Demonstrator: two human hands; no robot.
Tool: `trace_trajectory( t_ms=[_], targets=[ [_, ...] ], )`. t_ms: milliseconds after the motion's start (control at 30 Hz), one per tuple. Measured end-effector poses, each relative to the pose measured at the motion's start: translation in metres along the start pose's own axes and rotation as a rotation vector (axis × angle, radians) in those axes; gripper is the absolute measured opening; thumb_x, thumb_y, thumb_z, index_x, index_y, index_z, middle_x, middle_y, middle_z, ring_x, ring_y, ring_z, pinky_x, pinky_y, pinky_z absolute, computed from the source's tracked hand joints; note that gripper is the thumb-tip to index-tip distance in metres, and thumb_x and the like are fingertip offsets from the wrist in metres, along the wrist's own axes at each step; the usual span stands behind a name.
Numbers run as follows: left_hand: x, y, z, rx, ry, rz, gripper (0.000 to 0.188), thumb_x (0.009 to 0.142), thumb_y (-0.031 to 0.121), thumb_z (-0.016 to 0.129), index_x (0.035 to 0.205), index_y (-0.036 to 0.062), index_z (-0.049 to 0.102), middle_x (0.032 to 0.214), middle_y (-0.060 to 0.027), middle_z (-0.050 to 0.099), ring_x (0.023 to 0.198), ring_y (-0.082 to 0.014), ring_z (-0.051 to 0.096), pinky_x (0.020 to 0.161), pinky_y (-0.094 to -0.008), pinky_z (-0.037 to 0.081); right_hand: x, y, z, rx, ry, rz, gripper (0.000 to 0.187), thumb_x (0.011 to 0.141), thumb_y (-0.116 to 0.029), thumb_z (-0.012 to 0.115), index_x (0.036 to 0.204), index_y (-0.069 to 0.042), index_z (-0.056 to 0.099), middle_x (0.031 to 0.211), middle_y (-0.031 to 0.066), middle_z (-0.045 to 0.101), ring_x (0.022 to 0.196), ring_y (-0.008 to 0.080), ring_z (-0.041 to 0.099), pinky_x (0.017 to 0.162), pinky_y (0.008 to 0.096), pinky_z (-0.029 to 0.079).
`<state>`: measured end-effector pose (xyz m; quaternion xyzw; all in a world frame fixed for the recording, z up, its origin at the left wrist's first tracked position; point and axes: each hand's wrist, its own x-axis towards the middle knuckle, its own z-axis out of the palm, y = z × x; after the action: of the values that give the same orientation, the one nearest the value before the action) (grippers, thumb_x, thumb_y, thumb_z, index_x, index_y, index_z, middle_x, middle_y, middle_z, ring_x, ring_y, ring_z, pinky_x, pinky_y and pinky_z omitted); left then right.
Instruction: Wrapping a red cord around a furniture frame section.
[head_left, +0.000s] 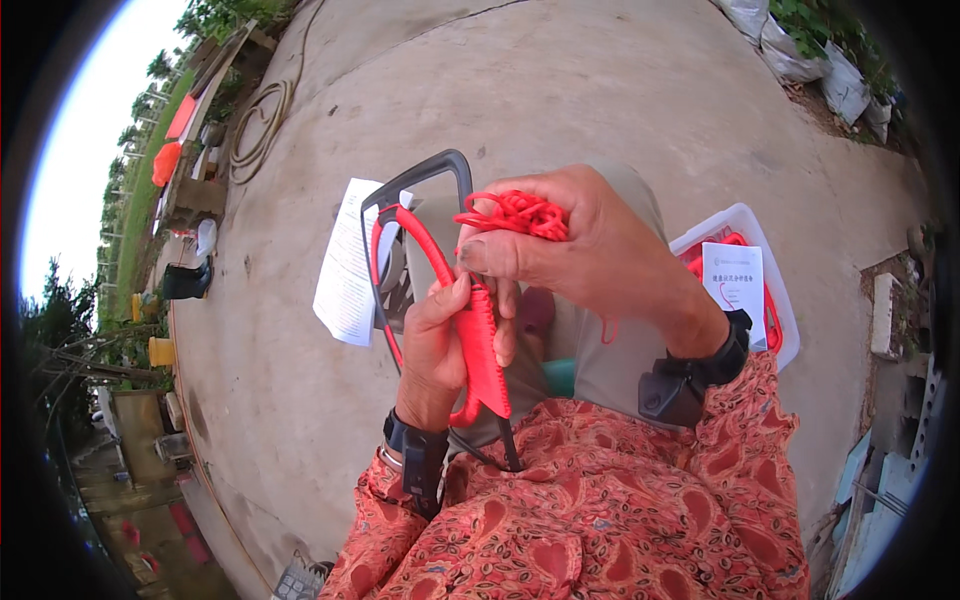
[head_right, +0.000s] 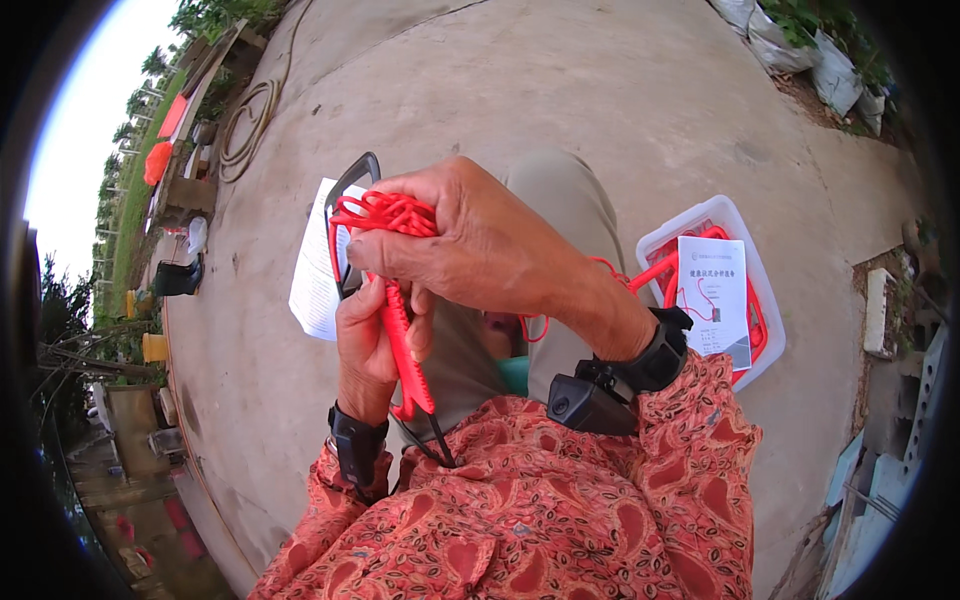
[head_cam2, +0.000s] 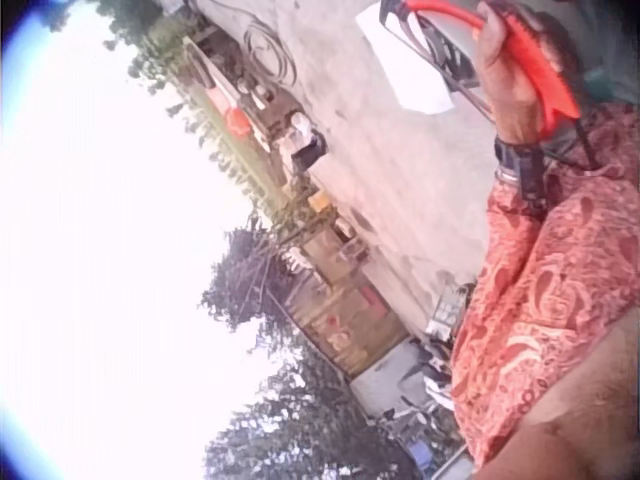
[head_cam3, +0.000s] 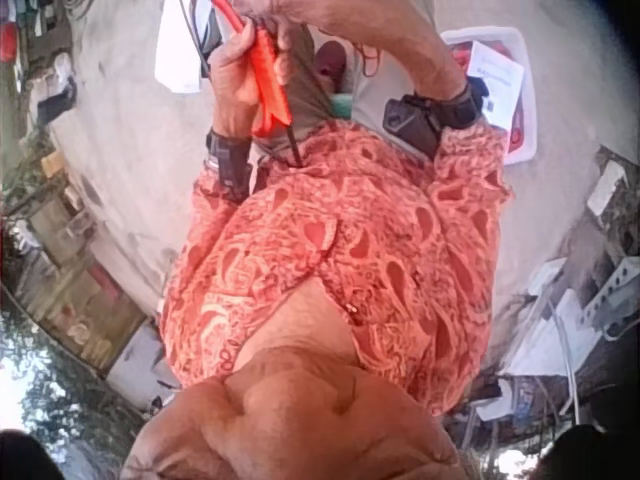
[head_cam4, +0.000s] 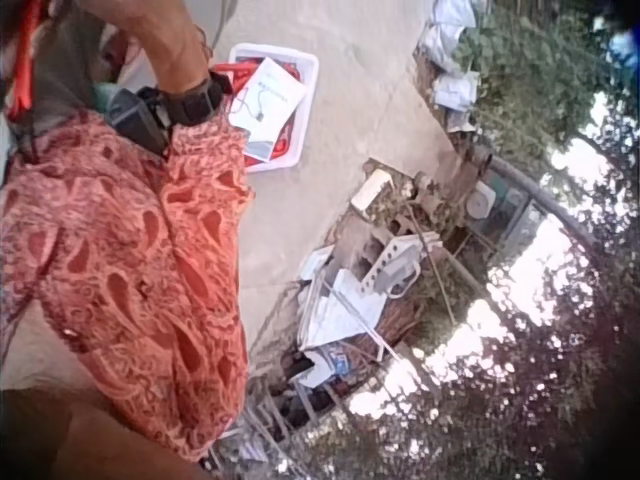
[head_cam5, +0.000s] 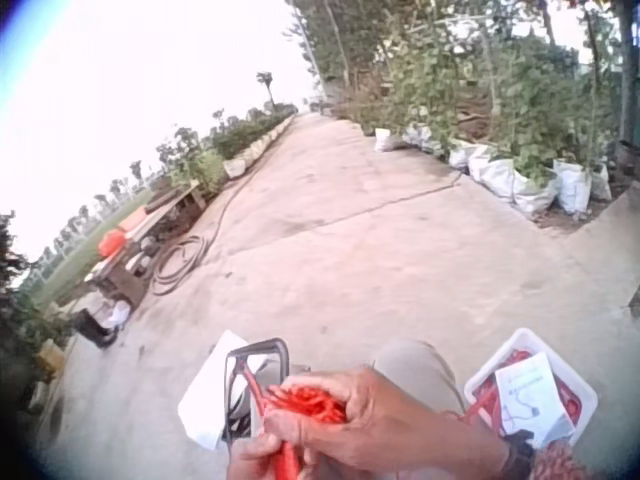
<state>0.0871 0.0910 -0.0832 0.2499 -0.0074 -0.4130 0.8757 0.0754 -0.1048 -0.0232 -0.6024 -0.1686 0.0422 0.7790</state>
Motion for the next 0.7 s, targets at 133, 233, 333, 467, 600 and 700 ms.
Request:
trace_trajectory(
  t_ms=[133, 233, 333, 467, 600, 700],
  targets=[
    [-0.01, 0.001, -0.006, -0.055, -0.091, 0.042, 0.029, 0.094, 0.026, 0.056, 0.092, -0.0021, 0.046, 0.085, -0.023, 0.053, 0.054, -0.0346, 0.059, 0.046, -0.0445, 0.055, 0.012, -0.01, 0.008, 0.057, -0.085, 0.057, 0.017, 0.092, -0.014, 0.062, 0.085, 0.002, 0.062, 0.067, 0.0008, 0.061, 0.054, 0.0062, 0.059, 0.05, 0.0222, 0.048],
    [-0.015, 0.003, -0.003, -0.087, -0.116, 0.062, 0.032, 0.093, 0.025, 0.059, 0.095, -0.0052, 0.051, 0.082, -0.023, 0.055, 0.053, -0.0347, 0.06, 0.044, -0.0416, 0.052, 0.014, -0.021, 0.012, -0.012, -0.081, 0.159, 0.021, 0.089, -0.019, 0.069, 0.09, 0.002, 0.068, 0.073, -0.0068, 0.059, 0.07, 0.0005, 0.049, 0.058, 0.0198, 0.041],
    [-0.018, 0.002, -0.006, -0.119, -0.134, 0.059, 0.031, 0.092, 0.024, 0.06, 0.094, -0.0048, 0.05, 0.081, -0.0233, 0.055, 0.052, -0.0367, 0.06, 0.044, -0.0431, 0.053, 0.015, -0.013, 0.013, -0.008, -0.125, 0.069, 0.02, 0.088, -0.018, 0.069, 0.088, 0.002, 0.068, 0.072, -0.0059, 0.06, 0.069, 0.0012, 0.05, 0.06, 0.0203, 0.042],
    [-0.021, 0.004, -0.009, -0.128, -0.145, 0.057, 0.03, 0.091, 0.023, 0.06, 0.094, -0.0046, 0.05, 0.082, -0.0243, 0.054, 0.051, -0.0381, 0.059, 0.044, -0.0443, 0.053, 0.018, -0.01, 0.021, 0.046, -0.128, 0.073, 0.02, 0.088, -0.018, 0.07, 0.088, 0.003, 0.068, 0.07, -0.0046, 0.06, 0.069, 0.0019, 0.05, 0.061, 0.0209, 0.042],
    [-0.024, 0.008, -0.012, -0.119, -0.191, 0.083, 0.029, 0.091, 0.022, 0.06, 0.094, -0.0044, 0.049, 0.081, -0.0245, 0.054, 0.051, -0.0379, 0.059, 0.044, -0.0447, 0.054, 0.022, -0.011, 0.024, 0.037, -0.165, 0.069, 0.02, 0.087, -0.017, 0.07, 0.088, 0.003, 0.068, 0.071, -0.0022, 0.061, 0.07, 0.0026, 0.052, 0.062, 0.0213, 0.043],
    [-0.029, 0.01, -0.01, -0.123, -0.21, 0.151, 0.029, 0.09, 0.023, 0.06, 0.094, -0.0037, 0.049, 0.081, -0.0243, 0.054, 0.051, -0.0379, 0.059, 0.043, -0.0447, 0.053, 0.025, -0.006, 0.025, -0.031, -0.176, -0.051, 0.02, 0.089, -0.016, 0.067, 0.09, 0.004, 0.065, 0.071, 0.0016, 0.064, 0.063, 0.0062, 0.059, 0.057, 0.0224, 0.047]
  ],
)
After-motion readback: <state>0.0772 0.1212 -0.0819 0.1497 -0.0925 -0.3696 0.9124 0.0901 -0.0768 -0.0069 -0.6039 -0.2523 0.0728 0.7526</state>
